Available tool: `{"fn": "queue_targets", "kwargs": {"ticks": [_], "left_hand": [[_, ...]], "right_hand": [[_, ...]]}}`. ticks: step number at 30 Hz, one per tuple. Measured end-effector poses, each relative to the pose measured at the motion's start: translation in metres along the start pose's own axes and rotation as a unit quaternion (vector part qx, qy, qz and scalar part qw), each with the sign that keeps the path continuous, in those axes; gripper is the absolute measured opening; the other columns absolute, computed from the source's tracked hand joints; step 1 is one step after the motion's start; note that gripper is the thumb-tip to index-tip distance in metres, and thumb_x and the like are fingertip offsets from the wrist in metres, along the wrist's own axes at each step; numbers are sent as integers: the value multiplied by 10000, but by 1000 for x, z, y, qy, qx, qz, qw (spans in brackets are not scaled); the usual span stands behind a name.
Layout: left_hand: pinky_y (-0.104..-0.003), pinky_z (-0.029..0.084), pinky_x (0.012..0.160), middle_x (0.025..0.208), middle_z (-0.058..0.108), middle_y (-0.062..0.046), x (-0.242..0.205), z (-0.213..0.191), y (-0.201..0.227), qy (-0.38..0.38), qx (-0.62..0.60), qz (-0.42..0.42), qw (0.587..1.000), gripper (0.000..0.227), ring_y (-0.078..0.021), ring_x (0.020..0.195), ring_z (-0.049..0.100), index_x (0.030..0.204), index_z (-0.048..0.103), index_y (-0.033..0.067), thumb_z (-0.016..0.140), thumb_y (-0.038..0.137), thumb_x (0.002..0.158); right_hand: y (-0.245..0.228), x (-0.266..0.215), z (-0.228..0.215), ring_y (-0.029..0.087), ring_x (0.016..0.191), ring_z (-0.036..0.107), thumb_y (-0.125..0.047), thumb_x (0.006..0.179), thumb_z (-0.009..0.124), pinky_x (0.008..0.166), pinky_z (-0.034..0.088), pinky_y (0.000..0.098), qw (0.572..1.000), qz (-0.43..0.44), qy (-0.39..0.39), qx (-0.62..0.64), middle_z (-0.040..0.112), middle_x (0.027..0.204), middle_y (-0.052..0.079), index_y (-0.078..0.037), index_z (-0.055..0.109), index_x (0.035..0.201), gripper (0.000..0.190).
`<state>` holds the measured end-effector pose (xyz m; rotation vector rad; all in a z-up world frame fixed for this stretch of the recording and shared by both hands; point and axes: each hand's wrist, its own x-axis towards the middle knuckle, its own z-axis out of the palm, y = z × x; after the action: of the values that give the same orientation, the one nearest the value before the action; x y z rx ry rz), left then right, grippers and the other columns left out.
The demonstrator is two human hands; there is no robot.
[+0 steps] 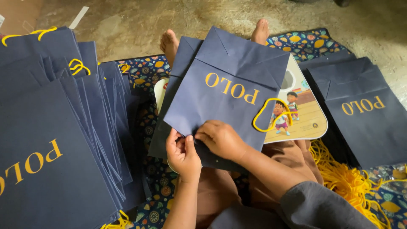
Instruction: Attaching yellow cord handles to blue paper shopping bags by threading them through pre-punched holes.
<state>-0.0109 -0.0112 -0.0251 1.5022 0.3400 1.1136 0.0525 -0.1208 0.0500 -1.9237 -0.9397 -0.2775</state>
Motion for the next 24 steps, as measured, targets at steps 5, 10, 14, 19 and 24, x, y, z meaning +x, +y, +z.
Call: {"fn": "queue_targets", "kwargs": {"ticks": [5, 10, 14, 19, 24], "left_hand": [[-309, 547, 922, 1252, 574, -144, 4, 5, 9, 33, -16, -68, 997, 671, -215, 1136, 610, 1504, 453, 12, 712, -70, 890], [-292, 541, 870, 1278, 513, -107, 3, -5, 0, 33, -17, -120, 992, 824, -174, 1033, 572, 1514, 384, 115, 764, -105, 817], [-317, 499, 891, 1345, 395, -196, 5, -7, 16, -54, -7, -40, 998, 688, -250, 1055, 528, 1469, 248, -8, 635, -89, 905], [-342, 504, 930, 1324, 393, -189, 6, -5, 32, -55, 74, -26, 995, 684, -267, 1140, 506, 1471, 228, -3, 622, -111, 923], [-314, 492, 848, 1447, 359, -259, 6, -5, 28, -82, 60, -16, 995, 721, -306, 1070, 554, 1486, 235, 20, 599, -167, 893]], "right_hand": [[50, -41, -57, 303, 788, 734, -222, 903, 790, 746, 578, 373, 992, 82, 84, -40, 743, 805, 68, -159, 760, 898, 70], [120, -106, -148, 179, 756, 620, -156, 1036, 710, 670, 538, 302, 931, 235, 238, -147, 692, 850, 66, -123, 765, 1058, 68], [107, -118, -185, 293, 780, 603, -75, 852, 786, 706, 498, 387, 884, 209, 230, -349, 681, 933, 113, -26, 749, 891, 73], [106, -123, -183, 281, 876, 607, -42, 830, 748, 844, 488, 369, 881, 195, 219, -372, 699, 1023, 85, -59, 762, 950, 122], [98, -114, -174, 280, 1118, 548, -209, 853, 802, 988, 392, 432, 884, 213, 180, -375, 649, 1176, 61, -156, 796, 1041, 195]]}}
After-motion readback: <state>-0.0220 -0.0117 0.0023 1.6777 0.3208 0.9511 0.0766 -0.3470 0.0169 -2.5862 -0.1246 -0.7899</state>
